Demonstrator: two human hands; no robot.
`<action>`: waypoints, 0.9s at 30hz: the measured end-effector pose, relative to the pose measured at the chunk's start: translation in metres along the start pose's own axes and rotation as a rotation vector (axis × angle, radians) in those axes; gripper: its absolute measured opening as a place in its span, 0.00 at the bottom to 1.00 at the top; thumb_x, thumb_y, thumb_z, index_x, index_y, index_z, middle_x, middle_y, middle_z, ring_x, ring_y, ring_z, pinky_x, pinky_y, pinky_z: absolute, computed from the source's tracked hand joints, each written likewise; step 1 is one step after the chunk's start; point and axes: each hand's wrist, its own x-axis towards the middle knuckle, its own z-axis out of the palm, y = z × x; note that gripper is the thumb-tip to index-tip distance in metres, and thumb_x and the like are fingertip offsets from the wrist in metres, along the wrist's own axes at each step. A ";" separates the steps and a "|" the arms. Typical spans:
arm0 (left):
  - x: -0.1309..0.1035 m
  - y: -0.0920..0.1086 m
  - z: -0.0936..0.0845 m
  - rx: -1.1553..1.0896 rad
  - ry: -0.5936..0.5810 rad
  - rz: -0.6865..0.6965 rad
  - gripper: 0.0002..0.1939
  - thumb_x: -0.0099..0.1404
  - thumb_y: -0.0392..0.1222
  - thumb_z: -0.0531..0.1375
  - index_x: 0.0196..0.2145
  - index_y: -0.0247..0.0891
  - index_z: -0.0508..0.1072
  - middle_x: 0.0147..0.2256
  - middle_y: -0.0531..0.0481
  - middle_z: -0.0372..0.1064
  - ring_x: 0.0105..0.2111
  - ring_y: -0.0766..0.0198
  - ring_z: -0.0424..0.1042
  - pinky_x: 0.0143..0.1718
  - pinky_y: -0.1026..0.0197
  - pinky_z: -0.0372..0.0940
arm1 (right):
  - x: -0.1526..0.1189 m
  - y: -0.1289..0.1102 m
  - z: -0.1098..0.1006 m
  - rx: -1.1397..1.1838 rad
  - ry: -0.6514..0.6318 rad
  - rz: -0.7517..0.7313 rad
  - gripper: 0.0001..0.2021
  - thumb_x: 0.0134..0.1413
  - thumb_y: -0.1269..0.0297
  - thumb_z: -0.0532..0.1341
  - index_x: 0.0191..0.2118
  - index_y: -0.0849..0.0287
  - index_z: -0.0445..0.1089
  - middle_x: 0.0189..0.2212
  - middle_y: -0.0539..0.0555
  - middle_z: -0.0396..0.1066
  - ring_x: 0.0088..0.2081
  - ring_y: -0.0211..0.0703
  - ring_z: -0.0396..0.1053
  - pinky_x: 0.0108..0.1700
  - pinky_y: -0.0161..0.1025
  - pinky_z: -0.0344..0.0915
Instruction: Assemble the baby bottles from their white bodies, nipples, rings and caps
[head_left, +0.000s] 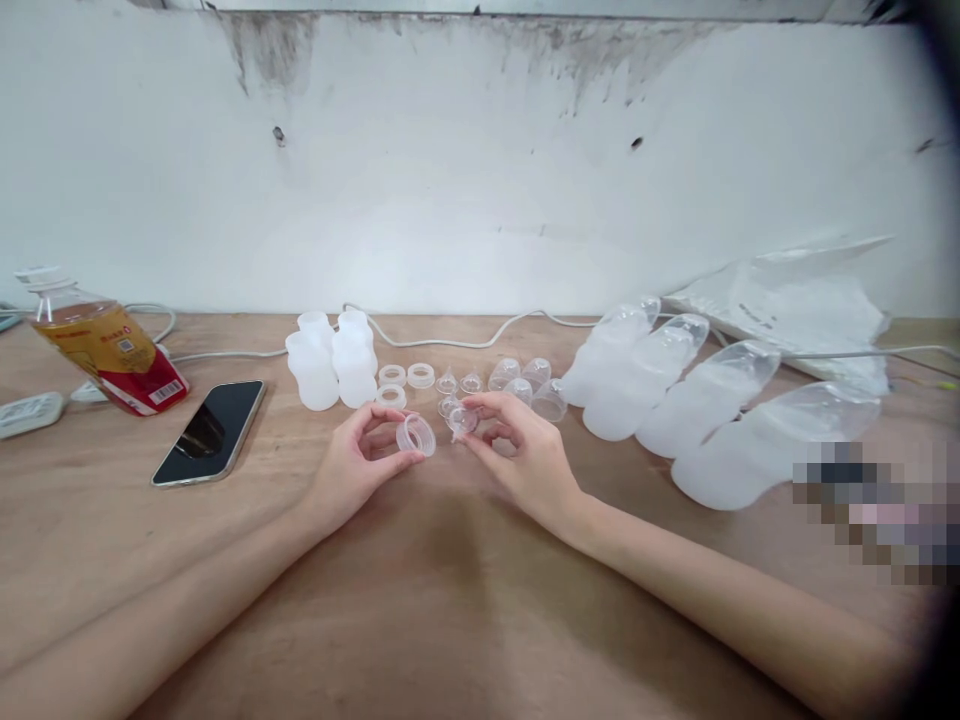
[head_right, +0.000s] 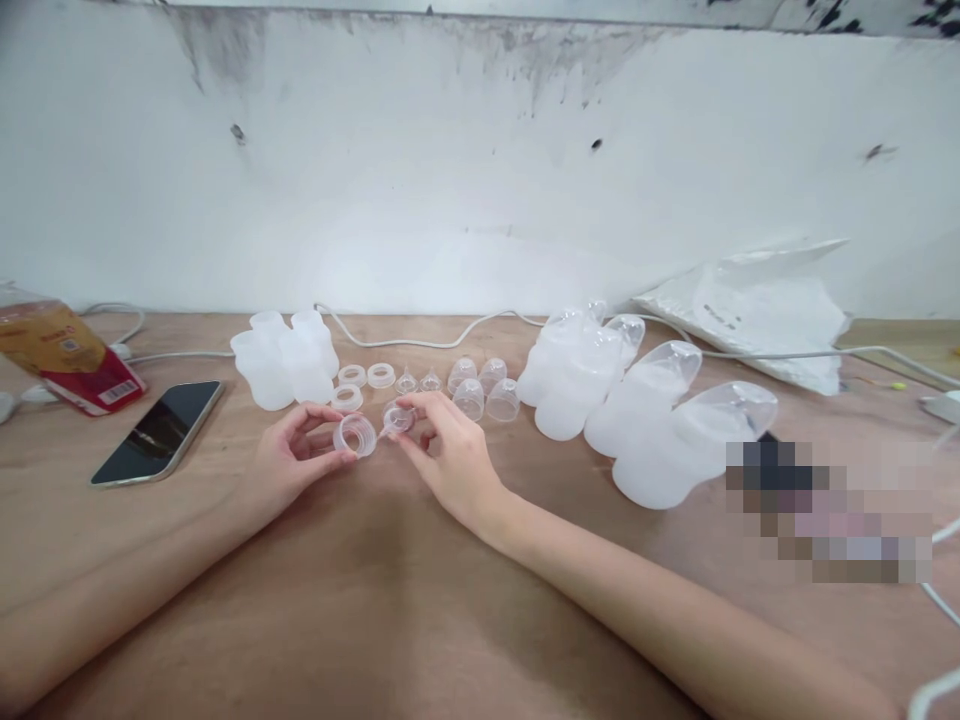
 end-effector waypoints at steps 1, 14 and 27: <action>0.000 0.000 0.000 -0.015 -0.016 0.004 0.19 0.49 0.38 0.65 0.37 0.37 0.63 0.43 0.47 0.68 0.44 0.57 0.69 0.45 0.54 0.66 | 0.000 -0.001 0.002 0.019 0.013 -0.003 0.11 0.50 0.70 0.58 0.41 0.58 0.64 0.38 0.53 0.67 0.33 0.36 0.67 0.33 0.35 0.69; 0.001 -0.001 0.002 -0.073 -0.120 -0.047 0.19 0.49 0.35 0.64 0.39 0.36 0.65 0.44 0.47 0.67 0.44 0.60 0.69 0.46 0.57 0.66 | -0.002 0.004 0.009 -0.149 0.012 -0.331 0.17 0.54 0.77 0.51 0.48 0.55 0.62 0.40 0.55 0.63 0.40 0.38 0.64 0.42 0.38 0.65; -0.003 0.001 0.003 0.023 -0.136 0.061 0.17 0.51 0.37 0.64 0.38 0.36 0.65 0.43 0.47 0.68 0.44 0.59 0.69 0.47 0.54 0.65 | 0.001 -0.006 0.010 -0.403 -0.175 -0.701 0.25 0.54 0.79 0.48 0.58 0.57 0.50 0.34 0.57 0.64 0.36 0.43 0.60 0.36 0.41 0.65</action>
